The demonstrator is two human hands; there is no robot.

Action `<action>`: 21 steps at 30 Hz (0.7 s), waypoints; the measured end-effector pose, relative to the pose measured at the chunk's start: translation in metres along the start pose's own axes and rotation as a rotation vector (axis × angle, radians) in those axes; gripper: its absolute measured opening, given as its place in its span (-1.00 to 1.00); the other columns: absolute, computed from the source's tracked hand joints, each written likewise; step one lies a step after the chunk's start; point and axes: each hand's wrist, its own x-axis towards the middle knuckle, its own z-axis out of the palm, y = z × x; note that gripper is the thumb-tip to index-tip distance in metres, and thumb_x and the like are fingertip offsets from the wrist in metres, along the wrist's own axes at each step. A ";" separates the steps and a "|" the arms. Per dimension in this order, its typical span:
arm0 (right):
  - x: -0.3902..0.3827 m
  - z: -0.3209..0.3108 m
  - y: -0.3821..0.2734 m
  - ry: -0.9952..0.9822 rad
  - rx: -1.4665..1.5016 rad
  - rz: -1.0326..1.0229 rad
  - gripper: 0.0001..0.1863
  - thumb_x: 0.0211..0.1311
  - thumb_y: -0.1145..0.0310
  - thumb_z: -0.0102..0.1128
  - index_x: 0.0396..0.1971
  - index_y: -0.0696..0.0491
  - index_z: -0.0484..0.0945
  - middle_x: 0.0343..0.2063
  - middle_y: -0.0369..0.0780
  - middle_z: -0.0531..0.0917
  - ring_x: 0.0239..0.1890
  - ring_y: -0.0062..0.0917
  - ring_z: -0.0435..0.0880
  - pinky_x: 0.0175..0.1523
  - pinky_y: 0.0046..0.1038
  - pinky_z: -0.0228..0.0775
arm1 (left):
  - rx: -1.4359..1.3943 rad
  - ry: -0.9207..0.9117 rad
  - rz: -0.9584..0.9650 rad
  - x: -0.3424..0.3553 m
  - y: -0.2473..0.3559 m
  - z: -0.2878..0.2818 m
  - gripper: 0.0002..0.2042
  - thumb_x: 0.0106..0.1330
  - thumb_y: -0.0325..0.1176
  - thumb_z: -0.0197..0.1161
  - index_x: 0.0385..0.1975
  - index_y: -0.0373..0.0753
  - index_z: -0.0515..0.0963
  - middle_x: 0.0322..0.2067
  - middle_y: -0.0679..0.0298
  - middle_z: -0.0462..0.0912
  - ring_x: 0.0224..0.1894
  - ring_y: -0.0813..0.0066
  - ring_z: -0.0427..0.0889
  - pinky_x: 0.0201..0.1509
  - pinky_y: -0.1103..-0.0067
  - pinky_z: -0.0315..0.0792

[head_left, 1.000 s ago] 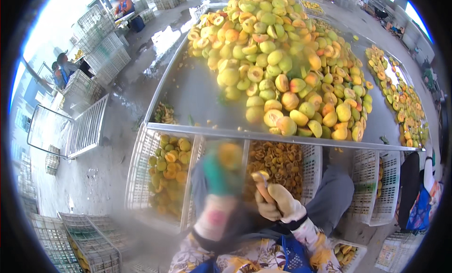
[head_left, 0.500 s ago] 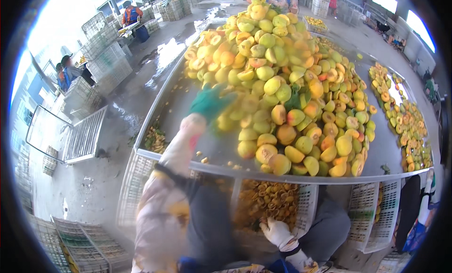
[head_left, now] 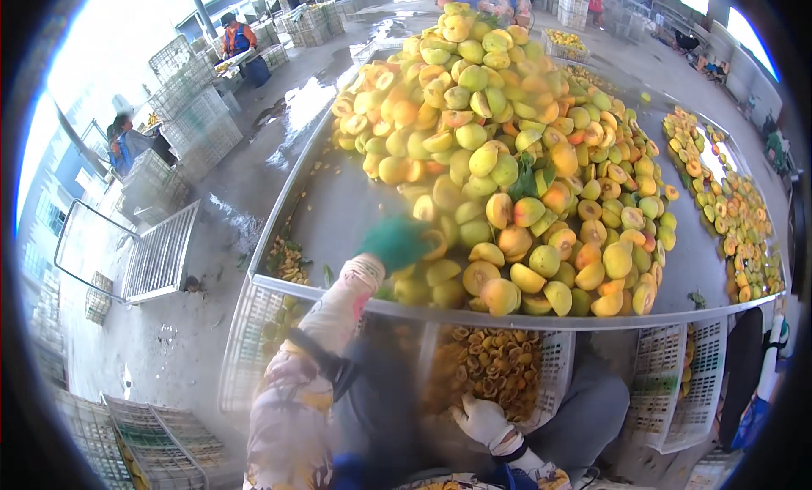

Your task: Manually pitting and slicing peaches at a processing station.

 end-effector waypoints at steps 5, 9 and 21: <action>-0.011 -0.003 -0.005 -0.027 -0.030 -0.023 -0.54 0.26 0.03 0.04 -0.25 0.22 0.46 -0.72 0.01 0.56 -0.62 -0.08 0.60 -0.51 -0.12 0.41 | 0.195 0.064 0.178 -0.035 0.001 -0.011 -0.58 0.09 -0.01 0.29 -0.13 -0.11 0.56 -0.09 0.19 0.56 0.14 0.08 0.41 0.14 0.18 0.33; -0.012 -0.002 -0.006 0.048 -0.065 -0.043 -0.63 0.27 0.05 0.05 -0.31 0.12 0.46 -0.67 -0.02 0.58 -0.58 -0.10 0.60 -0.48 -0.13 0.42 | 0.005 0.145 0.193 -0.058 0.023 -0.010 -0.70 0.06 -0.20 0.30 -0.25 -0.17 0.49 -0.13 0.12 0.56 -0.15 0.08 0.59 -0.17 0.16 0.46; -0.033 -0.088 -0.053 0.357 0.526 0.097 -0.81 0.30 0.33 0.11 -0.30 0.17 0.48 -0.58 -0.01 0.60 -0.50 -0.09 0.61 -0.44 -0.33 0.43 | -1.882 0.141 -0.269 -0.172 0.107 0.000 -0.49 0.38 0.20 -0.13 -0.05 -0.14 0.44 -0.56 0.32 0.51 -0.77 0.55 0.36 -0.78 0.65 0.20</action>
